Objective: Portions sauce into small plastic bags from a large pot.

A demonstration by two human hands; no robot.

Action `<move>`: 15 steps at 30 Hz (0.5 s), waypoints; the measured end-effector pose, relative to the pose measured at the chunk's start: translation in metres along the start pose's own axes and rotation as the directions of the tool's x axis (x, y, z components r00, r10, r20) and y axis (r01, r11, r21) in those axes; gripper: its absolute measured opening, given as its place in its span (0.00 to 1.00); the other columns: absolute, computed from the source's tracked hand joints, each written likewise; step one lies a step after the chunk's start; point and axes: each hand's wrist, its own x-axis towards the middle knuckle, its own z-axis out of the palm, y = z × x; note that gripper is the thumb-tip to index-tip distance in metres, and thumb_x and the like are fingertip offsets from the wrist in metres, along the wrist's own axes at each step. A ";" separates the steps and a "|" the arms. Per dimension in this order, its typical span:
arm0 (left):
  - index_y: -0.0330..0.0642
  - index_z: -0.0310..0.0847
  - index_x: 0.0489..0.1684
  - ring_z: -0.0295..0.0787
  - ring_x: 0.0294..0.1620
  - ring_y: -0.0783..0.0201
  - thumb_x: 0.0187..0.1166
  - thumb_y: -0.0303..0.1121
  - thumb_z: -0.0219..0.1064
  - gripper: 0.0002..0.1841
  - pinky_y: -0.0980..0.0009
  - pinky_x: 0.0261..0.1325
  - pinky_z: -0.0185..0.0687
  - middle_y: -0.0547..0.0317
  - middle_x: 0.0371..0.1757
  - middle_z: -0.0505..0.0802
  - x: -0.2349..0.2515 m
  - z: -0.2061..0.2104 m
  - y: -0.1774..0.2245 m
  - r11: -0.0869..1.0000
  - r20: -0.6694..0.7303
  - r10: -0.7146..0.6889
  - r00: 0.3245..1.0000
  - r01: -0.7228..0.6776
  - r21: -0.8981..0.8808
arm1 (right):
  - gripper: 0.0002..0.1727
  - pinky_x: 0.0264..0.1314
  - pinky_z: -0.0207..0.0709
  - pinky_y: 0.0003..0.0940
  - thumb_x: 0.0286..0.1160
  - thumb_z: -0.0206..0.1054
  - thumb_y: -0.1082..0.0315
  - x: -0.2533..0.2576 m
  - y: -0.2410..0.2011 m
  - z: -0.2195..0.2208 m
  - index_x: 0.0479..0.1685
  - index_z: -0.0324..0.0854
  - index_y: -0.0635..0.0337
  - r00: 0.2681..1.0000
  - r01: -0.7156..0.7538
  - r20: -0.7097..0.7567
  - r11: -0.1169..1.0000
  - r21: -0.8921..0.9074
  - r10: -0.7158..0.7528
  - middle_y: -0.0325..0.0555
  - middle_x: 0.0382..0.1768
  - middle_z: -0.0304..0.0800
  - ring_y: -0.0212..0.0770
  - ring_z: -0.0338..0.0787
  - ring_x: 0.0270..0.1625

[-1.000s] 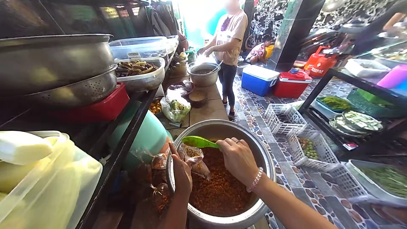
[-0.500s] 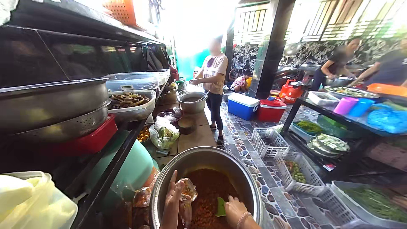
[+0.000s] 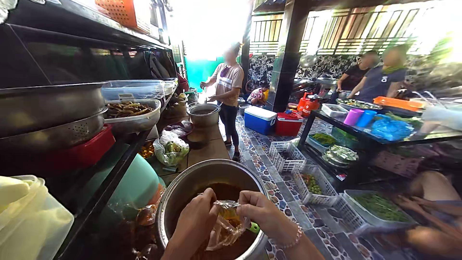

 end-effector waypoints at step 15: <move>0.43 0.82 0.44 0.85 0.27 0.59 0.72 0.38 0.69 0.10 0.58 0.31 0.82 0.58 0.29 0.87 -0.087 0.105 -0.048 0.972 0.125 0.023 0.992 0.007 -0.234 | 0.08 0.34 0.76 0.39 0.74 0.63 0.63 -0.098 0.081 0.020 0.37 0.80 0.58 0.969 -0.247 -0.170 0.654 -0.715 0.179 0.43 0.27 0.80 0.39 0.81 0.30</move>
